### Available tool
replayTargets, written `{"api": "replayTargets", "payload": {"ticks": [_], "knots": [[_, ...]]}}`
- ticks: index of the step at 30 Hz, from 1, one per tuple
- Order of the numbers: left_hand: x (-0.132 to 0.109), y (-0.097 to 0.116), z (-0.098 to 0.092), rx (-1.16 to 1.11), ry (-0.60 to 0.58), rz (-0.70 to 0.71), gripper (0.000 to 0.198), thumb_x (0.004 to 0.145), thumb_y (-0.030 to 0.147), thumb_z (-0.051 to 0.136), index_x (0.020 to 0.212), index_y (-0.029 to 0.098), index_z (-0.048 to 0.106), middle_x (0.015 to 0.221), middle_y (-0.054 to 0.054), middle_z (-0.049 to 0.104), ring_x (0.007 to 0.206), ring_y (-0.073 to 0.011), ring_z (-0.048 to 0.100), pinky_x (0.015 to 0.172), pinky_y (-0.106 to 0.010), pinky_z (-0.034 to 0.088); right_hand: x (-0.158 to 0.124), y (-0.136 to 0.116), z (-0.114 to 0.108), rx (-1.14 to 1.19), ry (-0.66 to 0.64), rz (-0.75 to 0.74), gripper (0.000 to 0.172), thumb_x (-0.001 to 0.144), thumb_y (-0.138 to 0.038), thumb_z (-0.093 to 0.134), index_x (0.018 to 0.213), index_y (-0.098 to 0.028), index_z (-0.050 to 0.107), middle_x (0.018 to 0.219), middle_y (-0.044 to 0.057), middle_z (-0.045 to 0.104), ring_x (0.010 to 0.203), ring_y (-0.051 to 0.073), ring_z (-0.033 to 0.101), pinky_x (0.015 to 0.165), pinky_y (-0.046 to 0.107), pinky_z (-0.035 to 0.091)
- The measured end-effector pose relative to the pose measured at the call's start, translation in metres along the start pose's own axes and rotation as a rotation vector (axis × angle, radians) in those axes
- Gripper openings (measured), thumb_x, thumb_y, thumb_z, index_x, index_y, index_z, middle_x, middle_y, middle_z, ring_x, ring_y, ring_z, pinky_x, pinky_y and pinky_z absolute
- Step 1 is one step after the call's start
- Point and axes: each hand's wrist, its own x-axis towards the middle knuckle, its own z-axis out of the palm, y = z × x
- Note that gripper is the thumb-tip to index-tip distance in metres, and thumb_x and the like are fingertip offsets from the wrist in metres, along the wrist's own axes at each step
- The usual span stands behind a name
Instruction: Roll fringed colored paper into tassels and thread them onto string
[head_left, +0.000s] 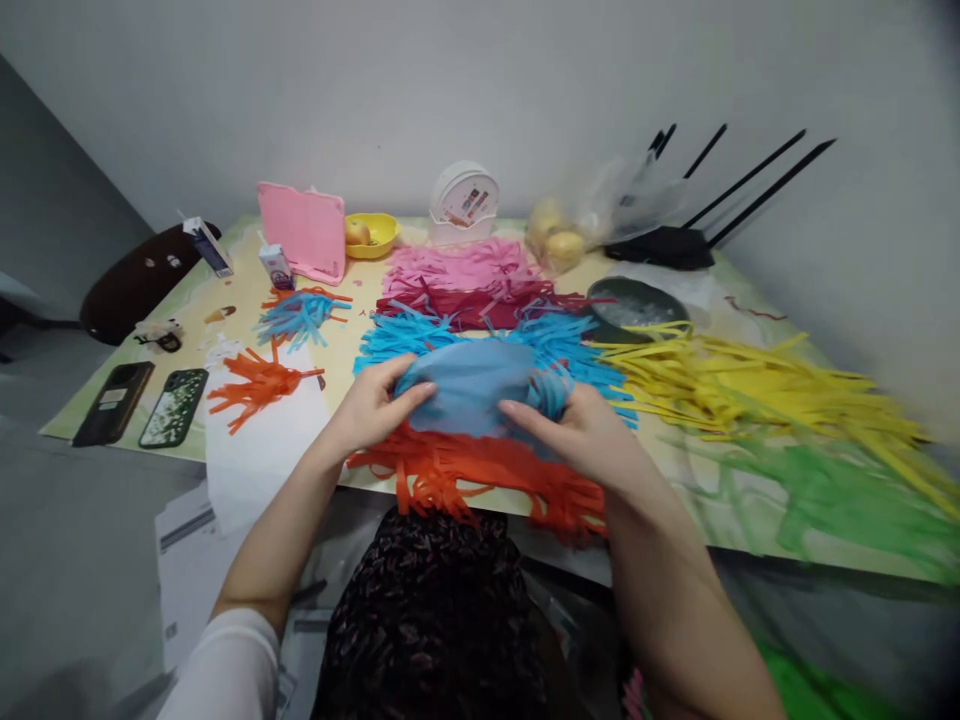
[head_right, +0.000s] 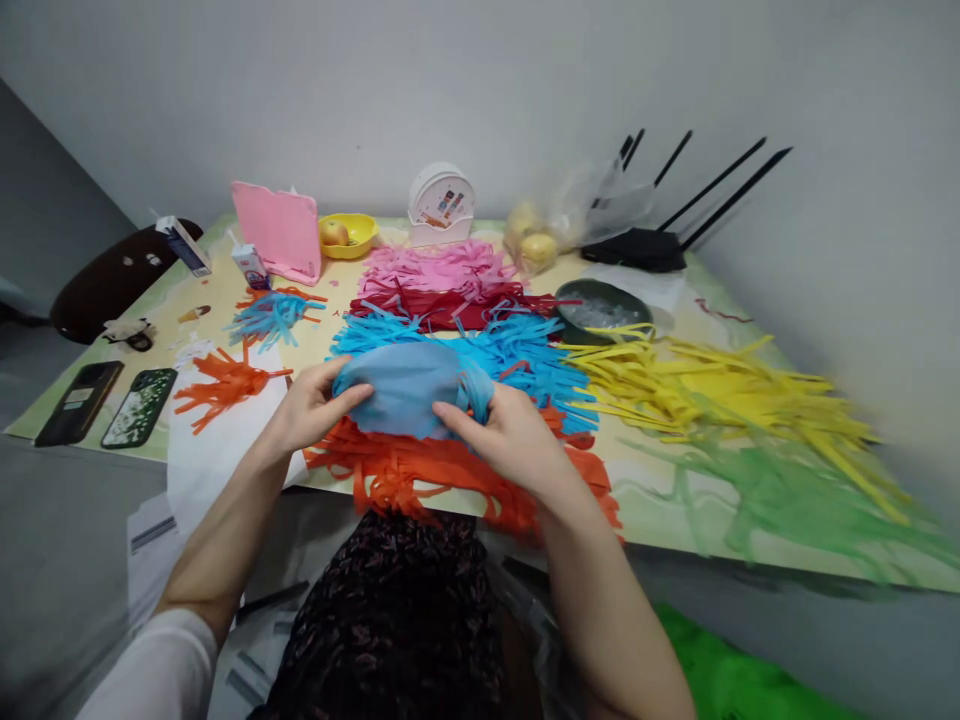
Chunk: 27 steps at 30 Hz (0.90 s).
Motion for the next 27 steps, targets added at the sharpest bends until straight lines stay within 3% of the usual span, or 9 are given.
{"api": "replayTargets", "payload": {"ticks": [4,7,10,12,14,17,20,24,27], "knots": [[0.001,0.001,0.002,-0.017,0.009,-0.02,0.024,0.088,0.037,0.06,0.078,0.016,0.055,0.071,0.003,0.049,0.068,-0.0117,0.046,0.063,-0.022,0.038,0.0,0.002,0.001,0.063,0.12,0.019,0.026,0.082,-0.042,0.065,0.071,-0.019,0.063,0.064,0.0,0.063,0.056,0.015,0.054,0.055,0.026,0.045],[0.001,-0.005,0.004,-0.176,0.061,-0.031,0.018,0.086,0.035,0.064,0.087,0.016,0.062,0.077,0.001,0.057,0.07,-0.0128,0.051,0.066,-0.023,0.042,0.001,0.006,0.002,0.146,0.096,0.021,0.026,0.082,-0.041,0.065,0.07,-0.018,0.066,0.062,0.0,0.064,0.055,0.015,0.054,0.053,0.026,0.045],[-0.001,-0.014,-0.001,-0.33,0.022,-0.017,0.016,0.086,0.032,0.063,0.085,0.016,0.068,0.081,-0.002,0.065,0.075,-0.0151,0.058,0.07,-0.025,0.046,0.001,0.01,-0.004,0.209,0.075,-0.078,0.029,0.086,-0.042,0.063,0.071,-0.019,0.073,0.067,0.002,0.068,0.061,0.017,0.061,0.058,0.027,0.049],[-0.002,-0.017,-0.01,-0.379,-0.075,0.03,0.019,0.086,0.031,0.063,0.078,0.016,0.07,0.091,-0.007,0.069,0.085,-0.0189,0.063,0.075,-0.027,0.048,-0.001,0.011,-0.01,0.216,0.027,-0.193,0.034,0.088,-0.047,0.061,0.073,-0.021,0.077,0.074,0.005,0.071,0.067,0.019,0.065,0.063,0.028,0.051],[-0.001,-0.018,-0.022,-0.372,-0.246,0.074,0.021,0.085,0.034,0.064,0.077,0.016,0.071,0.107,-0.012,0.07,0.099,-0.0239,0.065,0.081,-0.031,0.049,-0.003,0.009,-0.017,0.17,-0.034,-0.304,0.04,0.089,-0.052,0.058,0.075,-0.021,0.079,0.083,0.008,0.073,0.072,0.02,0.067,0.066,0.03,0.053],[0.006,-0.014,-0.032,-0.346,-0.467,0.048,0.028,0.086,0.041,0.064,0.102,0.018,0.07,0.119,-0.014,0.068,0.111,-0.0267,0.064,0.09,-0.034,0.049,-0.007,0.002,-0.021,-0.032,-0.098,-0.428,0.041,0.096,-0.046,0.048,0.083,-0.023,0.08,0.097,0.01,0.073,0.08,0.021,0.069,0.069,0.03,0.053],[0.018,-0.009,-0.025,-0.185,-0.493,0.028,0.042,0.084,0.041,0.068,0.12,0.021,0.062,0.113,-0.011,0.07,0.107,-0.0238,0.065,0.09,-0.034,0.049,-0.009,-0.005,-0.023,-0.287,-0.145,-0.516,0.034,0.098,-0.031,0.045,0.094,-0.028,0.079,0.106,0.008,0.073,0.09,0.021,0.07,0.074,0.03,0.053],[0.033,0.0,-0.013,0.285,-0.48,0.124,0.013,0.088,0.029,0.064,0.089,0.017,0.07,0.088,-0.006,0.071,0.091,-0.0208,0.063,0.081,-0.029,0.045,-0.005,-0.006,-0.047,-0.454,-0.304,-0.496,0.036,0.094,-0.018,0.045,0.111,-0.031,0.074,0.123,0.008,0.069,0.103,0.023,0.068,0.082,0.034,0.056],[0.037,0.01,-0.011,0.561,-0.431,0.142,0.013,0.089,0.026,0.063,0.083,0.017,0.069,0.081,-0.006,0.07,0.088,-0.0224,0.061,0.081,-0.031,0.043,0.001,-0.006,-0.069,-0.439,-0.384,-0.457,0.05,0.092,-0.028,0.055,0.142,-0.031,0.054,0.14,0.009,0.059,0.12,0.027,0.062,0.097,0.04,0.053]]}}
